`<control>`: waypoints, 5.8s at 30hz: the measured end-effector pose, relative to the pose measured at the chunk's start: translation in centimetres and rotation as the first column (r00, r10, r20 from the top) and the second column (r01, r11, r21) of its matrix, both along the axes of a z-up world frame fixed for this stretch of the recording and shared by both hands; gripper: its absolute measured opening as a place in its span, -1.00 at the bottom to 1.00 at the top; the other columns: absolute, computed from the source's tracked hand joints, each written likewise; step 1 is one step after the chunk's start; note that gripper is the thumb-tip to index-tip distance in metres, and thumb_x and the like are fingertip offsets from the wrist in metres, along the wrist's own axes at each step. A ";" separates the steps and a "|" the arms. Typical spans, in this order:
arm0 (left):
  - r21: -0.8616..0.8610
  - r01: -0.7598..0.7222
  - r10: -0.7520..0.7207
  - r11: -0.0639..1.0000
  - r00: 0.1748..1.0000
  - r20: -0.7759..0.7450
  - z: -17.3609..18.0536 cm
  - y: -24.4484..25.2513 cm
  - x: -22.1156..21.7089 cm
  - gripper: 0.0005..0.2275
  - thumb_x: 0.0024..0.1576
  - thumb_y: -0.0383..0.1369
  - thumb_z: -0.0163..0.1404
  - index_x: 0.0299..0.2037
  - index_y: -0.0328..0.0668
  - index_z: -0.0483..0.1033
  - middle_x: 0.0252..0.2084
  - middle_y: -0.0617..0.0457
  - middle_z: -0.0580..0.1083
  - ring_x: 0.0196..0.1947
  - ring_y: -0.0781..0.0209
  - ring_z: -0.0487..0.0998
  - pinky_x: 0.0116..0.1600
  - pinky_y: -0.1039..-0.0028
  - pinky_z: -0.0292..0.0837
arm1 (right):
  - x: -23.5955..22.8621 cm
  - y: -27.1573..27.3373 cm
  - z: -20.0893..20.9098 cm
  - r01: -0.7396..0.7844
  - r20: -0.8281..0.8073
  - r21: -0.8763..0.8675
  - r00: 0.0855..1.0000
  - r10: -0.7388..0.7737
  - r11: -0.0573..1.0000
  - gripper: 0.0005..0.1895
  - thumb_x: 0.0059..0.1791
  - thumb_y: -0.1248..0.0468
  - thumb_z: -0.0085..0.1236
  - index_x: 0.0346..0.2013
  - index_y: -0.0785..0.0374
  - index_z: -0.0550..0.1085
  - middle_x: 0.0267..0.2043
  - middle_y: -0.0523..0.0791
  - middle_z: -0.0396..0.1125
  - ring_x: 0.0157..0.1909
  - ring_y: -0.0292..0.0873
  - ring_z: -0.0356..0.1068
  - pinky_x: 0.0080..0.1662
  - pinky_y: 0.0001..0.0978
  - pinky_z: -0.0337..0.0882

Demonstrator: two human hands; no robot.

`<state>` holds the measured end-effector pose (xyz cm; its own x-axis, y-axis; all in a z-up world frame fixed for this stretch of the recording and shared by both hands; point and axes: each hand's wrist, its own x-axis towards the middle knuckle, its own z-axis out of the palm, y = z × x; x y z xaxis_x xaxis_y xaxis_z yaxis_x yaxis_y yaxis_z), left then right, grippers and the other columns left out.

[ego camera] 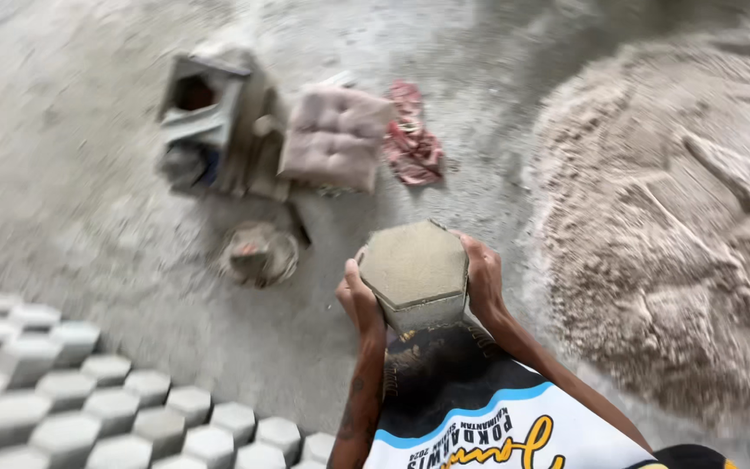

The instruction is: The person picks up a hexagonal paving stone from a pile, carries it across the warehouse floor, and places it onto a stack of similar stones.

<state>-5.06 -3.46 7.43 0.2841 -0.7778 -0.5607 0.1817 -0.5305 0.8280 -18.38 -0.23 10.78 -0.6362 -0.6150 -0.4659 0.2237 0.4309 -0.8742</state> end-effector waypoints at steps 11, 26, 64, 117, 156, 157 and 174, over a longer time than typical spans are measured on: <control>-0.739 0.234 -0.394 0.631 0.918 -0.046 2.1 -20.7 -17.3 -0.60 0.10 -0.40 -0.15 0.09 -0.51 0.53 0.08 -0.38 0.54 0.17 -0.09 0.51 0.29 0.15 0.37 | -15.5 -15.6 1.6 0.243 -0.143 -0.526 0.919 -0.367 0.815 -0.44 0.06 -0.01 -0.24 0.05 0.27 0.57 -0.04 0.02 0.48 -0.04 -0.12 0.40 0.15 -0.22 0.36; -0.645 0.594 -0.807 0.480 0.588 -0.059 5.6 -45.3 -51.1 -0.62 0.14 -0.39 -0.14 0.11 -0.43 0.53 0.09 -0.36 0.54 0.20 -0.10 0.47 0.31 0.10 0.30 | -43.7 -36.5 4.3 0.700 -0.107 -0.420 0.595 -0.797 0.578 -0.44 0.08 -0.01 -0.22 0.01 0.37 0.55 -0.06 0.09 0.44 -0.05 -0.02 0.38 0.14 -0.11 0.34; -0.545 0.838 -0.998 0.024 0.056 0.041 10.3 -77.3 -166.9 -0.59 0.10 -0.25 -0.10 0.09 -0.28 0.60 0.06 -0.23 0.58 0.15 -0.05 0.53 0.27 0.10 0.33 | -152.4 -66.6 10.7 0.992 -0.082 -0.126 -0.018 -0.996 -0.007 -0.37 0.01 -0.24 -0.12 -0.07 0.22 0.58 0.02 0.14 0.31 0.12 0.05 0.25 0.24 -0.13 0.16; -0.434 0.835 -0.918 0.339 0.394 0.041 10.6 -76.7 -325.9 -0.61 0.13 -0.30 -0.13 0.13 -0.20 0.58 0.09 -0.25 0.55 0.19 -0.10 0.48 0.34 0.01 0.22 | -317.0 -66.4 11.6 0.882 -0.151 -0.108 0.442 -0.884 0.460 -0.32 0.03 -0.27 -0.26 0.01 0.10 0.62 -0.06 0.05 0.46 -0.02 -0.11 0.37 0.14 -0.31 0.31; -0.393 0.624 -0.732 0.676 0.632 -0.254 5.7 -118.6 -456.4 -0.57 0.07 -0.43 -0.16 0.11 -0.59 0.48 0.08 -0.47 0.49 0.08 -0.11 0.49 0.31 0.12 0.32 | -450.8 -108.4 1.6 0.722 -0.058 -0.208 0.664 -0.745 0.660 -0.38 0.12 -0.16 -0.28 0.04 0.19 0.60 -0.02 0.08 0.47 0.02 -0.06 0.41 0.18 -0.22 0.29; -0.380 0.634 -0.735 0.673 0.631 -0.248 6.1 -120.2 -459.5 -0.56 0.06 -0.42 -0.15 0.11 -0.56 0.49 0.09 -0.47 0.49 0.09 -0.11 0.51 0.31 0.12 0.33 | -453.8 -109.9 2.0 0.738 -0.041 -0.179 0.655 -0.754 0.651 -0.39 0.11 -0.16 -0.25 0.04 0.19 0.60 -0.04 0.08 0.46 0.00 -0.04 0.40 0.16 -0.18 0.30; -0.213 0.919 -0.938 0.332 0.345 0.025 8.1 -132.5 -515.5 -0.67 0.21 -0.33 -0.15 0.04 -0.29 0.62 0.09 -0.21 0.55 0.13 0.15 0.51 0.35 0.30 0.31 | -504.0 -120.7 0.5 0.941 0.089 -0.069 0.336 -0.938 0.330 -0.40 0.09 -0.10 -0.21 0.00 0.27 0.61 -0.02 0.20 0.46 0.00 0.02 0.38 0.15 -0.16 0.29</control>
